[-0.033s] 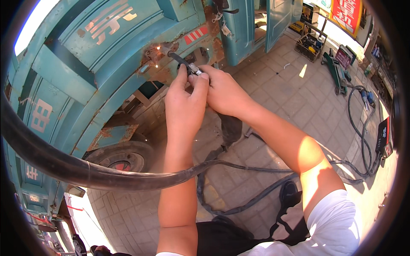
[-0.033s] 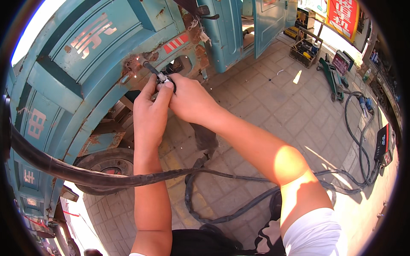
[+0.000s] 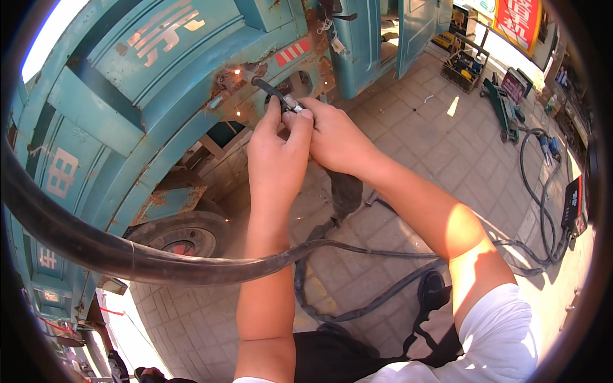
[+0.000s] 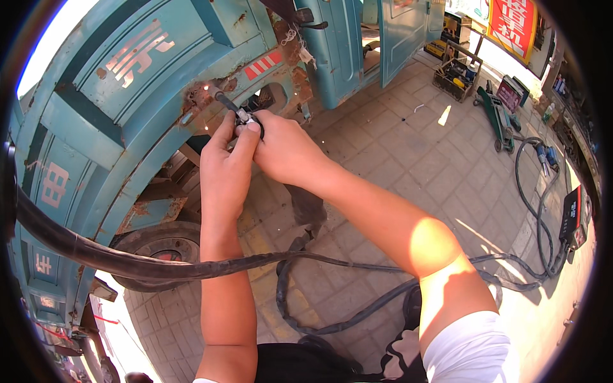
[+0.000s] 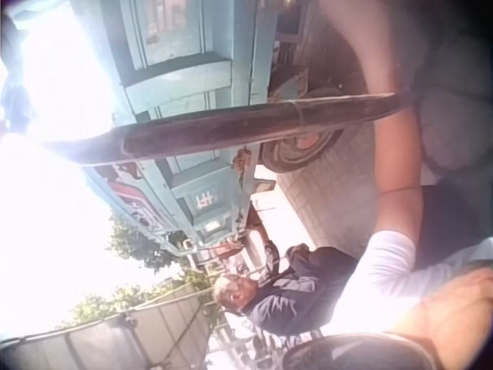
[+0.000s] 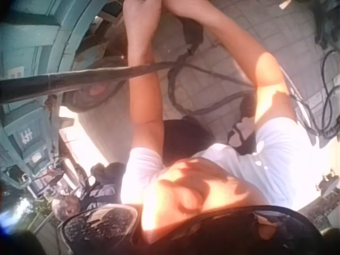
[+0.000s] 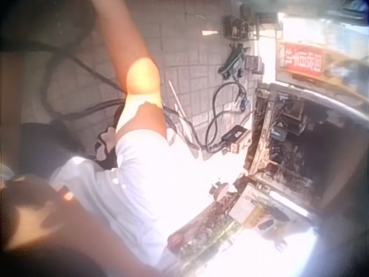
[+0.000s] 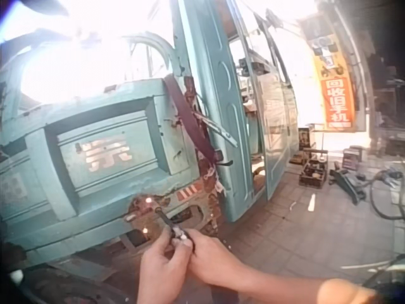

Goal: The person welds a rusted area on the rear side panel of a teal utility vehicle using a handheld welding torch. Sparks are visible as the torch is applied to the metal surface. The person adjusts the torch position and repositions the ground cable during the process.

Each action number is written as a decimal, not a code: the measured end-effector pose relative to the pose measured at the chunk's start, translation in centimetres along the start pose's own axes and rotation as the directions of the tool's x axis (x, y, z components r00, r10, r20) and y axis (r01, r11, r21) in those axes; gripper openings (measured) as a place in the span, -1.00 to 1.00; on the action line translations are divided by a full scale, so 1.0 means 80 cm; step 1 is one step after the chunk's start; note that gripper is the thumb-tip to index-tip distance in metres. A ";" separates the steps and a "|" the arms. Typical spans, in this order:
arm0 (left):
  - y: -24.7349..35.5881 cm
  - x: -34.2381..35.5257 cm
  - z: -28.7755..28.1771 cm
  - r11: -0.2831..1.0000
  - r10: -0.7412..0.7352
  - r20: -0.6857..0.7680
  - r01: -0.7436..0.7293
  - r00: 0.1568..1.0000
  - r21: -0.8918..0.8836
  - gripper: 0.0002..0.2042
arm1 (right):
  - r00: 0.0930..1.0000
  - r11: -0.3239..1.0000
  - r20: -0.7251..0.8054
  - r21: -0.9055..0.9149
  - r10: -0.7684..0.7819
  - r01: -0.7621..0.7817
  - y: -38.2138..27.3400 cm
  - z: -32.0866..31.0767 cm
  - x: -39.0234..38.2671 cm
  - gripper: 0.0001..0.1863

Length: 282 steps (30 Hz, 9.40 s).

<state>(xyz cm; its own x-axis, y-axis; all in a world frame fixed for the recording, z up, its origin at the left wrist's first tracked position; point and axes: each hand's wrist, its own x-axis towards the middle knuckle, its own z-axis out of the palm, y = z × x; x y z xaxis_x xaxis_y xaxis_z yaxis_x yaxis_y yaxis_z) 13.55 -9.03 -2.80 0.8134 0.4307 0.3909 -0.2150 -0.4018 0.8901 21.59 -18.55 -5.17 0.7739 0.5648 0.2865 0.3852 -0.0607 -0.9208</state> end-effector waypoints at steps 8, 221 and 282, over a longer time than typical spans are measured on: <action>-0.002 0.002 -0.001 0.998 0.042 -0.022 -0.041 0.999 0.048 -0.31 | 1.000 1.000 -0.005 -0.027 -0.004 0.004 -0.001 0.001 0.003 -0.54; -0.005 0.007 -0.003 0.997 0.049 -0.014 -0.048 0.999 0.057 -0.42 | 0.994 0.993 -0.028 -0.046 -0.107 0.106 0.001 0.005 0.007 -0.58; 0.003 0.002 -0.002 0.987 0.074 -0.016 -0.071 0.997 0.144 -0.35 | 0.998 0.998 -0.022 -0.017 -0.056 0.055 -0.002 0.002 0.003 -0.56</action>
<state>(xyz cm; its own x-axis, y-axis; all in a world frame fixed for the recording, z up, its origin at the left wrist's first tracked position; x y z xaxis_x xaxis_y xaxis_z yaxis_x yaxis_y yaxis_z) 13.58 -8.93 -2.49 0.7866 0.4124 0.4596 -0.1923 -0.5438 0.8169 21.61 -18.32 -4.99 0.7621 0.5491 0.3430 0.4358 -0.0433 -0.8990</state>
